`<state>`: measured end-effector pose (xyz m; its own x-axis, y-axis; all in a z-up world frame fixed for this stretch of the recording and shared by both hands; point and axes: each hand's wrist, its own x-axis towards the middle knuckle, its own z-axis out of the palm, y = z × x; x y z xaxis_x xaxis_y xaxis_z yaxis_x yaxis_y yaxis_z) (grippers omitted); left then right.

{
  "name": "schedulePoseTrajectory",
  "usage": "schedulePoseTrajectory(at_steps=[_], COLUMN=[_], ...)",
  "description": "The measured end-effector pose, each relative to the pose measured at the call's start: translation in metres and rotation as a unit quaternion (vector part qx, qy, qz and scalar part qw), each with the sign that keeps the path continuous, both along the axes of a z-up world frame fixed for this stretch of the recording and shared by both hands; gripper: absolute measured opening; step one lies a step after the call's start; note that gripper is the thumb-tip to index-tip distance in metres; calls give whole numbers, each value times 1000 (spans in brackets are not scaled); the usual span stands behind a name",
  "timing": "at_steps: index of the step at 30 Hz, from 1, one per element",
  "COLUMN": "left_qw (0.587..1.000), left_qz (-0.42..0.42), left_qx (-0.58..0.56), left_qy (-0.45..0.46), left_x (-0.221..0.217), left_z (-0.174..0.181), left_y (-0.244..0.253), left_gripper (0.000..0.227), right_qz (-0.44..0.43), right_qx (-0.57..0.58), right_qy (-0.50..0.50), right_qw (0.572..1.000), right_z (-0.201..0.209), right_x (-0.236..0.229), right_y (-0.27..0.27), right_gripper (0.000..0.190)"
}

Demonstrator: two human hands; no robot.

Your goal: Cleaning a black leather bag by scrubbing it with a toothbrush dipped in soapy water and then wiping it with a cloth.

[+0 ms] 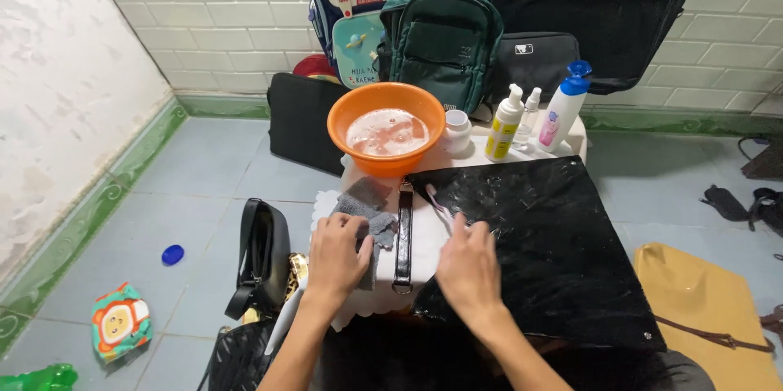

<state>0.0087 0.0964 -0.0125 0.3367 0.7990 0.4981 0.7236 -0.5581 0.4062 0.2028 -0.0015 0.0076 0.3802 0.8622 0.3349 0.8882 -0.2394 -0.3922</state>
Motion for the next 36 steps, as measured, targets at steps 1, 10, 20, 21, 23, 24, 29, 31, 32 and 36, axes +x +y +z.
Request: schedulePoseTrajectory(at_steps=[1, 10, 20, 21, 23, 24, 29, 31, 32, 36], left_qw=[1000, 941, 886, 874, 844, 812, 809, 821, 861, 989], left_qz=[-1, -62, -175, -176, -183, -189, -216, -222, -196, -80], left_qx=[3, -215, -320, -340, -377, -412, -405, -380, -331, -47], left_qy=[2, -254, -286, -298, -334, -367, -367, -363, -332, -114], left_x=[0, -7, 18, 20, 20, 20, 28, 29, 30, 43], left_z=[2, 93, 127, 122, 108, 101, 115, 114, 110, 109], left_y=[3, 18, 53, 52, 50, 48, 20, 26, 35, 99], left_gripper=[23, 17, 14, 14, 15, 16, 35, 41, 46, 44], right_qz=[-1, 152, 219, 207, 215, 224, 244, 243, 192, 129], right_qx=[3, 107, 92, 90, 90, 90, 85, 88, 99, 135], right_qy=[2, 149, 553, 557, 568, 580, 619, 627, 633, 570], right_qw=[1000, 971, 798, 799, 790, 778, 742, 735, 744, 800], right_z=[-2, 36, 115, 109, 97, 89, 86, 92, 101, 133], right_x=[-5, -11, 0, 2, 8, 10, 9, 10, 10, 14], right_y=[1, 16, 66, 67, 70, 71, 65, 72, 76, 119], right_gripper=[50, 43, 38, 29, 24, 20, 25, 28, 27, 41])
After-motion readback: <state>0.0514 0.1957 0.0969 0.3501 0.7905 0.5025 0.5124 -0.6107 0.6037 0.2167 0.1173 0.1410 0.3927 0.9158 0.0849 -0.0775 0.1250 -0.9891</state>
